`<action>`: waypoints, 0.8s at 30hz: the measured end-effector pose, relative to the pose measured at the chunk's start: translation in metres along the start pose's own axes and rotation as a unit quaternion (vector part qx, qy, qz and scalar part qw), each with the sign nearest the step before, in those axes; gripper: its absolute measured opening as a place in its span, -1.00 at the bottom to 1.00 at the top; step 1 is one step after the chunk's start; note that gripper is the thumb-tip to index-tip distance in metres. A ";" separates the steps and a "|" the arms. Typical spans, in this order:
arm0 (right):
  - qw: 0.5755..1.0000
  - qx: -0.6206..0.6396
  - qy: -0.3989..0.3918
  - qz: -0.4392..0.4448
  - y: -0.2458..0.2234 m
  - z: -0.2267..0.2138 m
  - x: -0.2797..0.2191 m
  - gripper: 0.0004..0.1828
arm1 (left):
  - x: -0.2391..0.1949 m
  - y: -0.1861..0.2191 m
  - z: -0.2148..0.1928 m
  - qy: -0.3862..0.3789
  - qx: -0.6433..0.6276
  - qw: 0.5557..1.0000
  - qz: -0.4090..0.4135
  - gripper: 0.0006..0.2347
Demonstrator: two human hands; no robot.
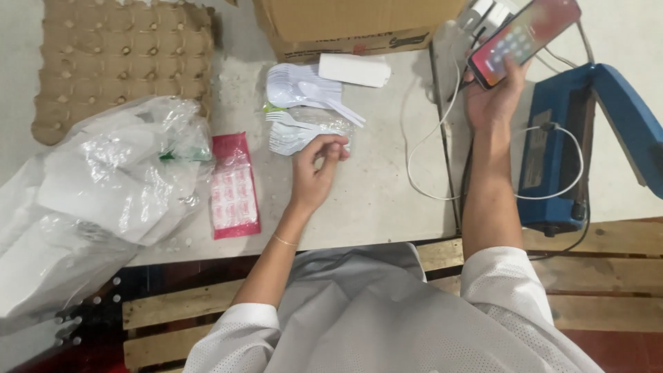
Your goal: Sealing small plastic bags using a heat sealer and organizing/folding packets on a table.
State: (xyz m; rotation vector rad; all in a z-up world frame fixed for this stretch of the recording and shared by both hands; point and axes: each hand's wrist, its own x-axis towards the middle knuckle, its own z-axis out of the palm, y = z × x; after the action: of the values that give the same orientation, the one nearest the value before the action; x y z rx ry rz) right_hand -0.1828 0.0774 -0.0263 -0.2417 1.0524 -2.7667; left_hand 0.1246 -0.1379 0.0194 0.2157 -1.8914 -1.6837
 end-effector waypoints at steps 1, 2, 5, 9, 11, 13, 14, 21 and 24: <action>0.999 -0.009 -0.037 -0.017 0.002 -0.006 0.003 -0.42 | 0.005 -0.002 0.010 -0.022 -0.005 1.000 0.005 -0.81; 0.999 -0.012 -0.034 -0.023 0.001 -0.002 0.000 -0.42 | 0.018 -0.002 0.024 -0.027 -0.009 1.000 0.006 -0.81; 0.995 -0.085 -0.037 -0.043 -0.002 0.009 -0.005 -0.41 | 0.061 -0.003 0.074 -0.067 0.036 0.990 0.115 -0.81; 0.994 -0.100 -0.041 -0.033 -0.004 0.013 -0.004 -0.21 | 0.129 -0.034 0.166 -0.077 0.071 0.982 0.155 -0.67; 0.992 -0.089 -0.077 -0.044 -0.002 0.005 -0.002 -0.21 | 0.154 -0.047 0.207 -0.086 0.075 0.982 0.150 -0.52; 0.996 -0.045 -0.060 -0.050 0.002 -0.007 0.005 -0.14 | 0.175 -0.050 0.238 -0.135 0.031 0.989 0.059 -0.46; 0.996 -0.047 -0.058 -0.053 0.001 -0.008 0.008 -0.14 | 0.177 -0.046 0.244 -0.138 0.029 0.988 0.061 -0.46; 0.995 -0.039 -0.039 -0.084 -0.010 -0.006 0.005 -0.13 | 0.185 -0.053 0.272 -0.081 -0.055 0.994 0.057 -0.61; 0.993 -0.060 -0.051 -0.084 -0.014 0.004 0.001 -0.13 | 0.186 -0.059 0.274 -0.087 -0.110 0.989 0.046 -0.62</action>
State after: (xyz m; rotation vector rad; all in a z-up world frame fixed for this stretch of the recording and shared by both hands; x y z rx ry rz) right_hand -0.1841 0.0854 -0.0141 -0.5045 1.2249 -2.8026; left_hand -0.1850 -0.0067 0.0156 -0.1074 -1.7887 -1.8820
